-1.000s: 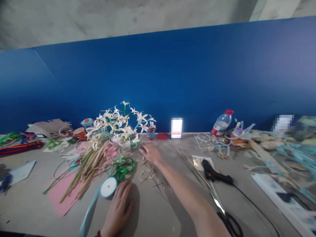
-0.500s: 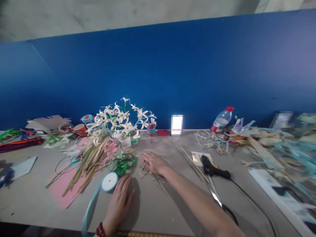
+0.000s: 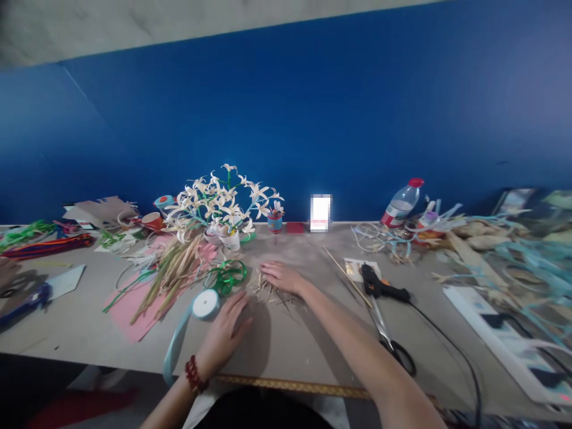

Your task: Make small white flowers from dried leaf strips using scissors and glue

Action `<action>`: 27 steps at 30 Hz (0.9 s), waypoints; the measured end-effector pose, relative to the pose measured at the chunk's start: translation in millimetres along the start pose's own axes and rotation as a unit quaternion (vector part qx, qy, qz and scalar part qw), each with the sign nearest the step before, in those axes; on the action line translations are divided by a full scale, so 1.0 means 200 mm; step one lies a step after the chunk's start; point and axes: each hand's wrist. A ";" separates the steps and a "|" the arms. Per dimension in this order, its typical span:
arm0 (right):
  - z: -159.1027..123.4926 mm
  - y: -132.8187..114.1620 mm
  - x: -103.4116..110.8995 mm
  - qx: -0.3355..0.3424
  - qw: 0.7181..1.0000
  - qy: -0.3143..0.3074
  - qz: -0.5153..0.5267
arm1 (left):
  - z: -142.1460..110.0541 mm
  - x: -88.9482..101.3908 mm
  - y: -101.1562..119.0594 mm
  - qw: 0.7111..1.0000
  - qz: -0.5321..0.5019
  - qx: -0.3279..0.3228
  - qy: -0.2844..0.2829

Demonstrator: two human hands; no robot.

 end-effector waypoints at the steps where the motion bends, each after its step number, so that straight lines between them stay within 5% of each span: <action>1: -0.03 -0.02 0.01 0.006 1.000 -0.009 0.003 | 0.04 -0.01 0.01 1.000 0.006 -0.012 -0.013; 6: -0.25 -0.14 0.13 -0.007 1.000 -0.007 -0.025 | 0.23 -0.09 0.03 0.997 0.029 -0.029 -0.066; 13: -0.48 -0.33 0.24 -0.091 0.981 0.008 -0.172 | 0.12 -0.05 0.14 0.987 -0.017 -0.073 -0.139; 22: -0.28 -0.43 0.17 -0.161 0.935 -0.101 -0.299 | 0.19 -0.01 0.18 0.976 0.030 -0.121 -0.177; 27: -0.23 -0.42 0.18 -0.173 0.919 -0.167 -0.314 | 0.15 0.04 0.11 0.985 0.056 -0.084 -0.138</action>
Point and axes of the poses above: each hand's wrist, its own z-axis towards the middle knuckle, its own x-axis out of the back of the hand, y = z × x, and after that the axes turned 12 degrees about y, right-handed
